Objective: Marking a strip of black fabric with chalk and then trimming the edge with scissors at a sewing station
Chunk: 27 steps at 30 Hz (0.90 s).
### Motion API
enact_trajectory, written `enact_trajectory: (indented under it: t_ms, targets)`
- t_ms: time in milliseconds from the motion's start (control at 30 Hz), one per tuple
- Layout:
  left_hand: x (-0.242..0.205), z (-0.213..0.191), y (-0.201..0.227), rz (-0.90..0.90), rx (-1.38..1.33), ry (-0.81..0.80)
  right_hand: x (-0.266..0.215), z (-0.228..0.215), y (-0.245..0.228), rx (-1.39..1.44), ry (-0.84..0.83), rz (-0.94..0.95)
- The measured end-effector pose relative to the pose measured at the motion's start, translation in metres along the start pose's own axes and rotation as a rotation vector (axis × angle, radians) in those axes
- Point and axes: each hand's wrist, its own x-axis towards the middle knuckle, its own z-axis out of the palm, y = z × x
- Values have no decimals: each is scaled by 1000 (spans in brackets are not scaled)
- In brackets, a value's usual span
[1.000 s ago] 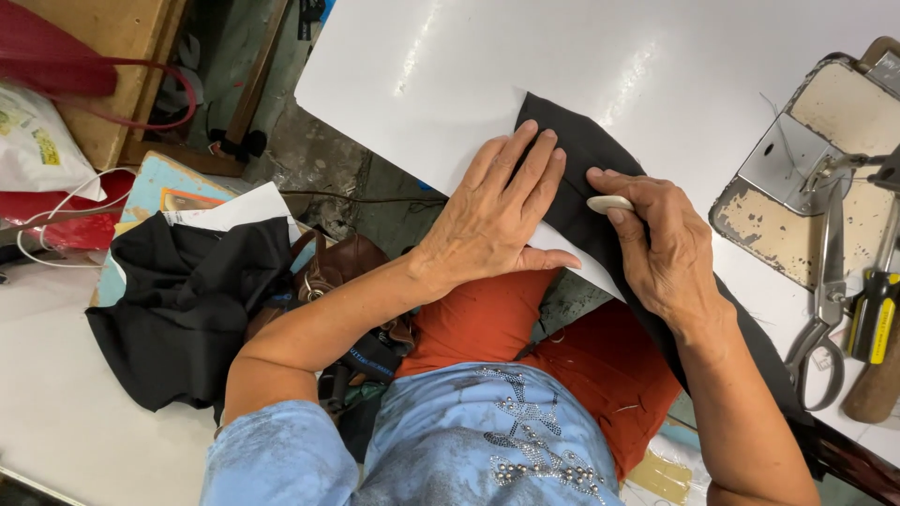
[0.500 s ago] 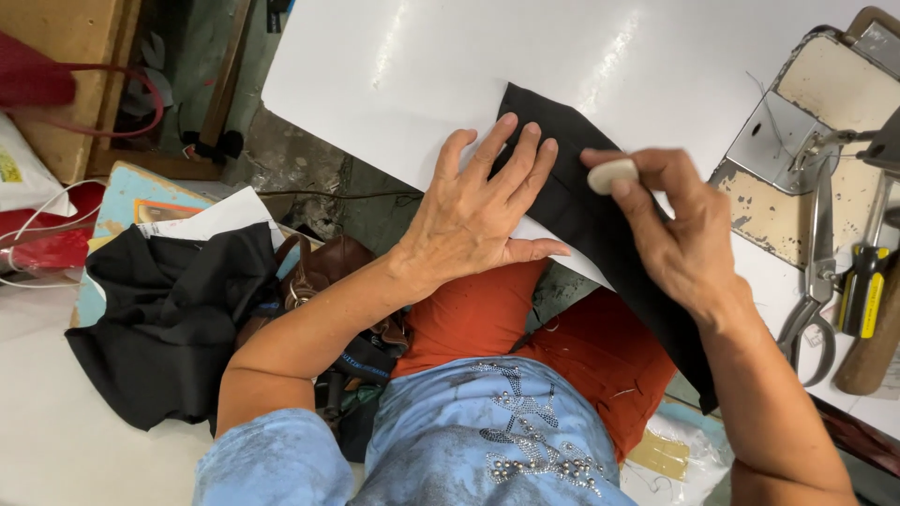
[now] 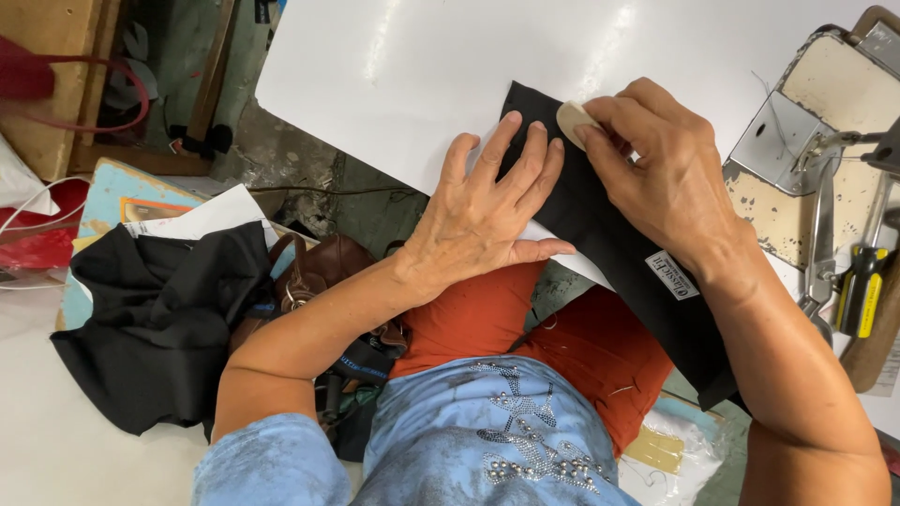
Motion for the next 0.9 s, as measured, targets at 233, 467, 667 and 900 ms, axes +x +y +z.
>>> enact_trajectory:
  t_ms: [233, 467, 667, 900]
  targets:
    - [3, -1, 0, -19, 8, 29, 2, -8, -11, -77, -26, -74]
    - [3, 1, 0, -37, -6, 51, 29, 9, -1, -50, 4, -148]
    - [3, 0, -2, -28, 1, 30, 29, 3, -6, -54, -56, -146]
    - [2, 1, -5, -39, -52, 56, 47, 10, 1, -64, -71, -229]
